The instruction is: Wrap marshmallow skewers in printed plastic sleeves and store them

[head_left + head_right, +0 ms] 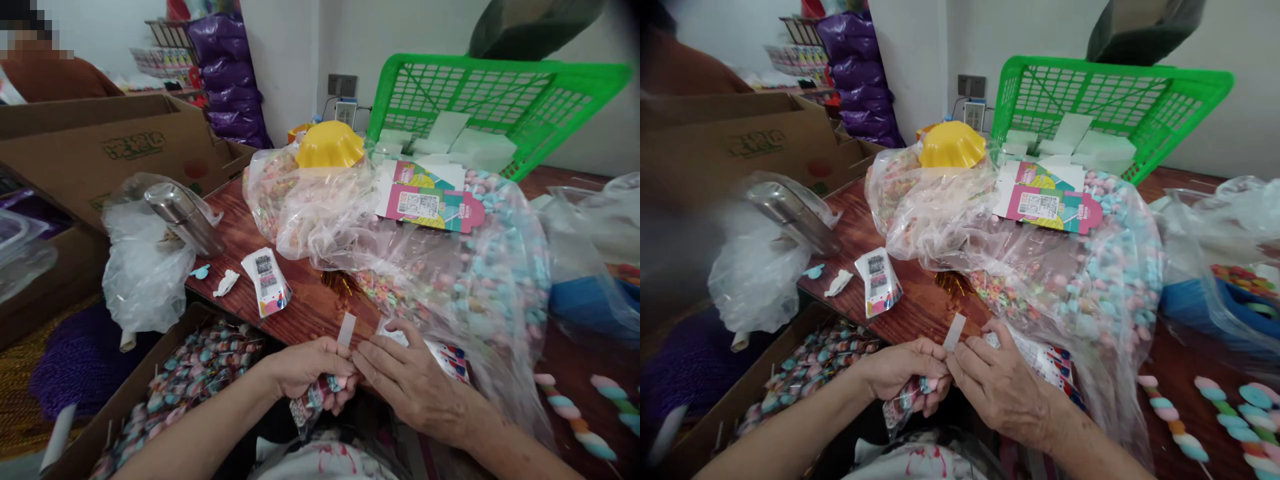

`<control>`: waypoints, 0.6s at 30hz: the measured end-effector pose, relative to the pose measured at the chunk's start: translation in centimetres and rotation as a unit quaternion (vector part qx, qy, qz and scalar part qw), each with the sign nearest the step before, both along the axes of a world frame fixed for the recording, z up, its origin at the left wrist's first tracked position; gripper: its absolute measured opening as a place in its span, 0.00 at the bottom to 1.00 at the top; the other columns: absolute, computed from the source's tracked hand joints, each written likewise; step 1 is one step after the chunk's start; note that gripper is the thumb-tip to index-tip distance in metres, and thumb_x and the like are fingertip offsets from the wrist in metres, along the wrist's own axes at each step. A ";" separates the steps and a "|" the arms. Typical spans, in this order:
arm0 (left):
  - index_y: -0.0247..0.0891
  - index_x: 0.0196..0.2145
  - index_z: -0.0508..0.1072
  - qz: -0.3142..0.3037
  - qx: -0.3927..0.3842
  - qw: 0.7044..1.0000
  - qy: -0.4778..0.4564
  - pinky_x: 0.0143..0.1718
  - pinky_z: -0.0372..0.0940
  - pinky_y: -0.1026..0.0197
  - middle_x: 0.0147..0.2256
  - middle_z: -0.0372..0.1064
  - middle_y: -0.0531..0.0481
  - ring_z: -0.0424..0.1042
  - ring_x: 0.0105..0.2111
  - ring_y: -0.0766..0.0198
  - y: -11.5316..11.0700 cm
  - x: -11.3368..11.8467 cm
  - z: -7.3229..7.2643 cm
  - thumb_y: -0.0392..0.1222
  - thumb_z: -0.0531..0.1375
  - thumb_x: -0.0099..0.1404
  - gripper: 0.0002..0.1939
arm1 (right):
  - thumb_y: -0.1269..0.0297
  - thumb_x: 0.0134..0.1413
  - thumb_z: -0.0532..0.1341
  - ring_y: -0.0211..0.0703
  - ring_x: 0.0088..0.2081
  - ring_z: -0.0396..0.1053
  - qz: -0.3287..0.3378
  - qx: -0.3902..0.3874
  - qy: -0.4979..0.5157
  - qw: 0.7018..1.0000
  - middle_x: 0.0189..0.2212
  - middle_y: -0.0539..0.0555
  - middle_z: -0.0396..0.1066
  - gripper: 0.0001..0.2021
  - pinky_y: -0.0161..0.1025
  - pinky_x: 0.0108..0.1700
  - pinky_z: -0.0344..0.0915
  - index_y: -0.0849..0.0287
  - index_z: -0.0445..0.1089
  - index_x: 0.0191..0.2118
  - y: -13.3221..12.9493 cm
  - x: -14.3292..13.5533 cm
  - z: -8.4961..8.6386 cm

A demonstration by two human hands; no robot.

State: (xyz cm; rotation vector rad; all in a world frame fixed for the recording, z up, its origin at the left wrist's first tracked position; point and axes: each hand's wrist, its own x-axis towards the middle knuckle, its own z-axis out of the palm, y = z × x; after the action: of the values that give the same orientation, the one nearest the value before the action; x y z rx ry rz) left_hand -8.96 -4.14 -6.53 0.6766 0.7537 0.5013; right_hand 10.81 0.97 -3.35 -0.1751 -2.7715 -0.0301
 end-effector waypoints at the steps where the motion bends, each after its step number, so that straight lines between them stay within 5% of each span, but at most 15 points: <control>1: 0.33 0.22 0.66 -0.001 0.003 1.000 -0.001 0.16 0.54 0.68 0.18 0.63 0.53 0.60 0.14 0.72 -0.2 -0.2 -0.3 0.48 0.61 0.51 0.14 | 0.76 0.60 0.49 0.43 0.35 0.66 0.003 -0.018 -0.006 1.000 0.33 0.55 0.73 0.13 0.53 0.48 0.52 0.61 0.69 0.41 0.2 -0.4 -0.5; 5: 0.35 0.26 0.65 0.033 0.163 0.972 0.164 0.23 0.56 0.67 0.22 0.61 0.53 0.60 0.20 0.71 -1.2 -0.8 0.0 0.51 0.55 0.62 0.16 | 0.75 0.59 0.48 0.39 0.28 0.62 -0.029 -0.155 -0.007 0.988 0.24 0.51 0.69 0.14 0.45 0.40 0.54 0.59 0.66 0.28 0.9 -2.1 -2.2; 8: 0.36 0.26 0.64 0.079 0.367 0.850 0.369 0.33 0.56 0.63 0.26 0.61 0.53 0.60 0.28 0.68 -2.0 -1.2 0.8 0.42 0.49 0.67 0.14 | 0.68 0.63 0.48 0.37 0.28 0.65 -0.057 -0.339 -0.016 0.939 0.25 0.49 0.70 0.15 0.38 0.34 0.57 0.58 0.67 0.28 2.4 -3.1 -2.5; 10: 0.36 0.26 0.62 0.093 0.417 0.795 0.430 0.34 0.54 0.63 0.26 0.60 0.53 0.58 0.28 0.68 -2.1 -1.7 1.0 0.38 0.46 0.69 0.14 | 0.63 0.64 0.48 0.36 0.28 0.67 -0.108 -0.406 -0.011 0.907 0.25 0.48 0.71 0.16 0.35 0.32 0.60 0.58 0.69 0.29 4.2 -3.6 -2.4; 14: 0.37 0.22 0.55 0.163 0.403 0.786 0.440 0.29 0.50 0.63 0.23 0.54 0.55 0.55 0.25 0.69 -1.6 -2.7 0.1 0.39 0.45 0.70 0.18 | 0.63 0.60 0.53 0.43 0.36 0.69 -0.301 -0.238 0.029 0.923 0.31 0.53 0.73 0.13 0.39 0.39 0.62 0.57 0.73 0.32 8.1 -4.9 -3.3; 18: 0.37 0.21 0.54 0.216 0.382 0.804 0.400 0.29 0.49 0.64 0.22 0.51 0.56 0.54 0.25 0.70 -1.6 -2.9 -0.6 0.41 0.47 0.70 0.19 | 0.64 0.53 0.59 0.49 0.38 0.65 -0.358 -0.158 -0.002 0.920 0.31 0.58 0.71 0.08 0.44 0.40 0.58 0.56 0.73 0.28 9.4 -6.7 -5.1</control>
State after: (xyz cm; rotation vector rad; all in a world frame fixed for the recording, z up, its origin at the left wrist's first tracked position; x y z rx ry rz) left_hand -11.88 -5.70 -7.16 1.5414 1.5547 0.9814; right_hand 4.07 10.35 -8.41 -1.2537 -2.5350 0.2313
